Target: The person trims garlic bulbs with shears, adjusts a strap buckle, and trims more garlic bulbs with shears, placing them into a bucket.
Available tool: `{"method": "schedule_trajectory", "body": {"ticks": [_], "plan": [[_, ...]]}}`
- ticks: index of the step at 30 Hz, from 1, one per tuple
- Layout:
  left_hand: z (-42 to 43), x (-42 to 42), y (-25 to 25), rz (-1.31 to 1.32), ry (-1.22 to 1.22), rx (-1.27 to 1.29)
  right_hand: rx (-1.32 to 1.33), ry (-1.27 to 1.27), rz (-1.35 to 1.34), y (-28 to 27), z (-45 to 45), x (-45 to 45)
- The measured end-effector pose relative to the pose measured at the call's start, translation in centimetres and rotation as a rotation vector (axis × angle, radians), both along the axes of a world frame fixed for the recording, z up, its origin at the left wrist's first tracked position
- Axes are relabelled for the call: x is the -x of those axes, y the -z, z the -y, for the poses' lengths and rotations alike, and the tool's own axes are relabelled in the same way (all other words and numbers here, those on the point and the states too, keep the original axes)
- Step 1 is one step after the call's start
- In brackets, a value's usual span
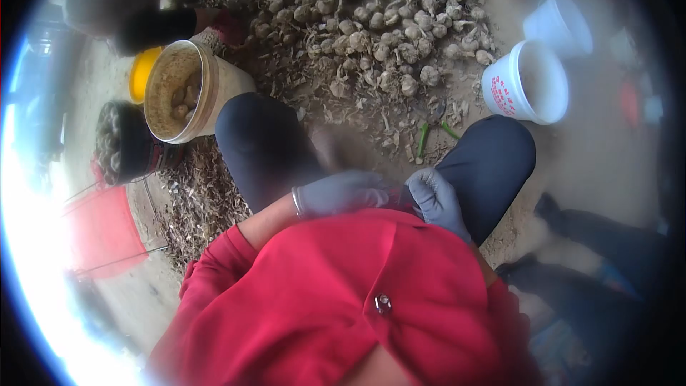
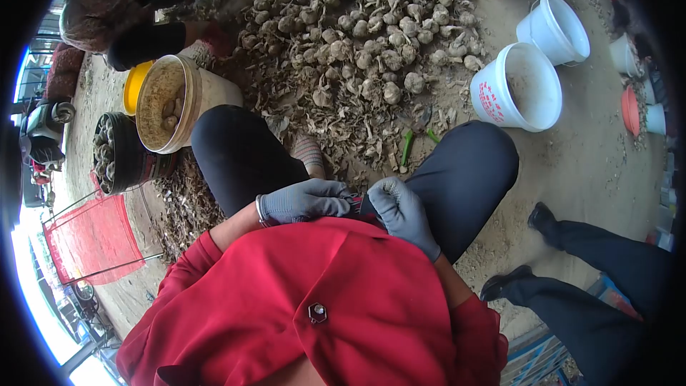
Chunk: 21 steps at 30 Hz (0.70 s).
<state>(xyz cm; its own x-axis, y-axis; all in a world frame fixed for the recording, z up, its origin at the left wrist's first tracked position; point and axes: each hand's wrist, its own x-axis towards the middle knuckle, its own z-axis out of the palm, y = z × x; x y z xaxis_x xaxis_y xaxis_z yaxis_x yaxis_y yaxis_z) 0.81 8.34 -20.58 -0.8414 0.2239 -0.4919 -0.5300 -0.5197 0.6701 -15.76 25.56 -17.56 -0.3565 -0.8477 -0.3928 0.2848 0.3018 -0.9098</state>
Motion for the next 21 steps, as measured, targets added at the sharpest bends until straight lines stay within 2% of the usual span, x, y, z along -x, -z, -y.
{"method": "schedule_trajectory", "body": {"ticks": [1,3,6,9,12,15,18,21], "plan": [[0.1,0.2,-0.4,0.028,-0.006,0.016,0.002,-0.004,-0.066,0.2,0.0,0.1],[-0.3,0.5,-1.7,0.065,-0.006,0.252,-0.005,-0.008,-0.19,0.7,-0.3,0.1],[-0.2,-0.1,-1.1,-0.055,-0.138,0.107,-0.009,-0.004,-0.277,0.1,-0.3,-0.1],[-1.3,0.2,-0.9,-0.002,-0.112,0.283,0.014,-0.034,-0.314,-0.1,-0.2,-0.3],[-1.6,0.7,-1.4,0.002,-0.201,0.181,0.005,-0.044,-0.357,0.0,0.0,-0.4],[-1.9,0.7,-0.9,0.003,-0.166,0.189,0.031,-0.017,-0.367,-0.1,0.2,-0.4],[-1.9,0.7,-1.2,-0.02,-0.079,0.362,0.039,-0.06,-0.464,0.5,0.1,-0.3],[-2.4,0.5,-0.2,-0.028,-0.105,0.328,-0.015,-0.115,-0.445,-0.1,0.2,-0.4]]}}
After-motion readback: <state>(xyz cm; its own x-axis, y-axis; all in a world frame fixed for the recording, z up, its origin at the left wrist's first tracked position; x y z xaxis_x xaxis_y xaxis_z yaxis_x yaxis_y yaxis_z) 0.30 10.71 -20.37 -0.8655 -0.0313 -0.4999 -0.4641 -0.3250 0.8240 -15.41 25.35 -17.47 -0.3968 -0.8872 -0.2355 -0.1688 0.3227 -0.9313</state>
